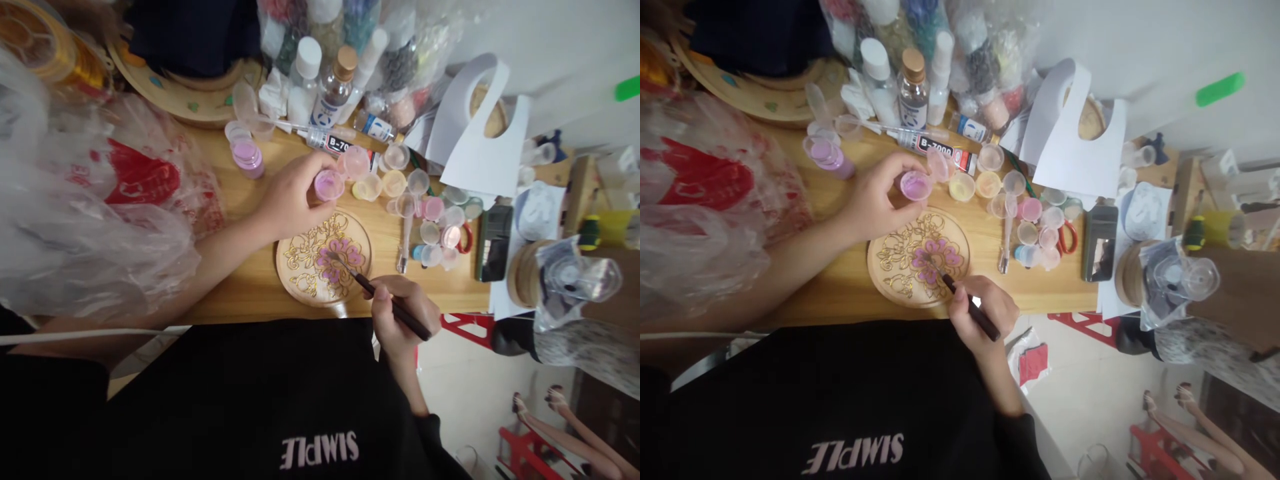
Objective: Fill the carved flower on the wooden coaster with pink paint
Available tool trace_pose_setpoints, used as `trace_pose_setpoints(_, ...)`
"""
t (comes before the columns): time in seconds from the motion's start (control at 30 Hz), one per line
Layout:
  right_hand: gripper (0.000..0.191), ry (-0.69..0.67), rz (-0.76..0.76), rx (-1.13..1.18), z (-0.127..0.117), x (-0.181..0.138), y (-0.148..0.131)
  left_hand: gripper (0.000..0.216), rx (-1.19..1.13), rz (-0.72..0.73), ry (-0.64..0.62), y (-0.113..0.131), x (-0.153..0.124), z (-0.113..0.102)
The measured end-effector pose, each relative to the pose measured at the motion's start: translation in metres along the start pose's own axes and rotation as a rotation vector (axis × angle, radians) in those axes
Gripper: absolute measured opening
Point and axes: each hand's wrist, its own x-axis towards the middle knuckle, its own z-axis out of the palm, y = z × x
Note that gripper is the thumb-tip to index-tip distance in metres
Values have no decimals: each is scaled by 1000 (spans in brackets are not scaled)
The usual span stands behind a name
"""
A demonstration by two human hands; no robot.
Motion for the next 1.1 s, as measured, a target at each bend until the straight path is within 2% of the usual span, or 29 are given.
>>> trace_pose_setpoints(0.47,17,5,-25,15,2,3,1,38,-14,33,2,-4,0,2)
trace_pose_setpoints(0.83,21,21,-7,4,-1,1,0,40,-5,-55,-29,2,1,-1)
trace_pose_setpoints(1.1,23,13,-3,1,1,3,0,39,-4,-52,-34,5,2,-3)
